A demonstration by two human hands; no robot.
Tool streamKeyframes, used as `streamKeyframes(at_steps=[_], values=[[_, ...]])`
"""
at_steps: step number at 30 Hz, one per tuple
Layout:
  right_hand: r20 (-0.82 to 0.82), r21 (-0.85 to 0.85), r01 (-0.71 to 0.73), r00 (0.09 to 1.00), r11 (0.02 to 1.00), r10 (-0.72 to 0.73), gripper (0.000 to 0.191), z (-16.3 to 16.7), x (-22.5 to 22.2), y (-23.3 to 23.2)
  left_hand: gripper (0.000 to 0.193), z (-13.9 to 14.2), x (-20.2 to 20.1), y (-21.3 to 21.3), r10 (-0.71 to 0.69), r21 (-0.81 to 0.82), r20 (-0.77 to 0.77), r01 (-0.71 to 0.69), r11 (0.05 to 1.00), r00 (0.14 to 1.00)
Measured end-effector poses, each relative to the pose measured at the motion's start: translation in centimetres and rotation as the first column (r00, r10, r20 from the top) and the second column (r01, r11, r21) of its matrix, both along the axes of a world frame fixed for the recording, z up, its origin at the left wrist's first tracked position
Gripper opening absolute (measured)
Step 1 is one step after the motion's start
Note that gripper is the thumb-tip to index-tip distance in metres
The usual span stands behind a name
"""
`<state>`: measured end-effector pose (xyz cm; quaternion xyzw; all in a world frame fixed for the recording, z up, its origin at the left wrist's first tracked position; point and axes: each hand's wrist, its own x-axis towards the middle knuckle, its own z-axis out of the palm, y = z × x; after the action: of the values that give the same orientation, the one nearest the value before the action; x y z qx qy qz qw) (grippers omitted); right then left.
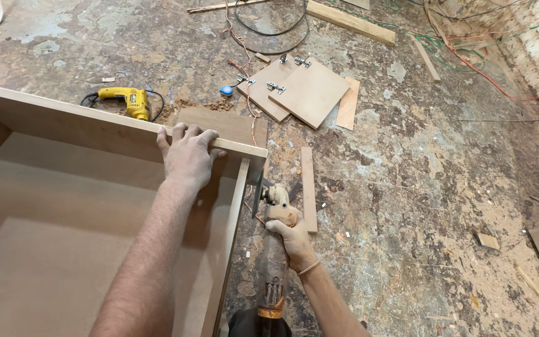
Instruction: The person uses an angle grinder to smooth the edges of a wooden drawer or cabinet. They hold the wood steady with one hand while operating the tool with the other, moving along the edge to remove roughness.
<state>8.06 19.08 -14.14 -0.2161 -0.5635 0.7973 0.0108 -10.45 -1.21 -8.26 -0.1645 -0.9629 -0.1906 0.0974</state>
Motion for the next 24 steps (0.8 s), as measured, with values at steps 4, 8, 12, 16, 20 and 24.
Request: streamKeyframes(at_steps=[4,8,12,16,20,24], values=[[-0.029,-0.005,-0.066,0.997,0.998,0.066,0.037,0.2,-0.2,0.2,0.042,0.1,-0.1,0.1,-0.005,-0.013,0.013,0.005,1.0,1.0],[-0.101,0.102,0.086,0.992,0.991,-0.076,0.046,0.9,0.5,0.3,0.041,0.2,-0.1,0.2,-0.003,-0.018,0.029,0.004,1.0,1.0],[-0.065,0.097,0.058,0.997,0.994,-0.052,0.047,0.6,0.9,0.4,0.042,0.2,0.0,0.4,0.007,-0.029,0.031,-0.006,1.0,0.999],[0.047,0.033,-0.018,0.999,0.999,0.016,0.041,-1.2,0.4,0.6,0.042,0.2,0.0,0.4,0.011,-0.036,0.04,-0.009,0.999,0.999],[0.158,-0.039,0.0,0.987,0.999,0.006,0.032,-3.2,0.1,0.6,0.046,0.2,-0.4,0.6,-0.006,-0.021,0.021,0.006,1.0,1.0],[0.166,-0.066,0.068,0.985,0.996,-0.056,0.027,-4.0,0.8,1.4,0.042,0.0,-0.6,0.6,-0.004,-0.02,0.044,0.005,1.0,0.999]])
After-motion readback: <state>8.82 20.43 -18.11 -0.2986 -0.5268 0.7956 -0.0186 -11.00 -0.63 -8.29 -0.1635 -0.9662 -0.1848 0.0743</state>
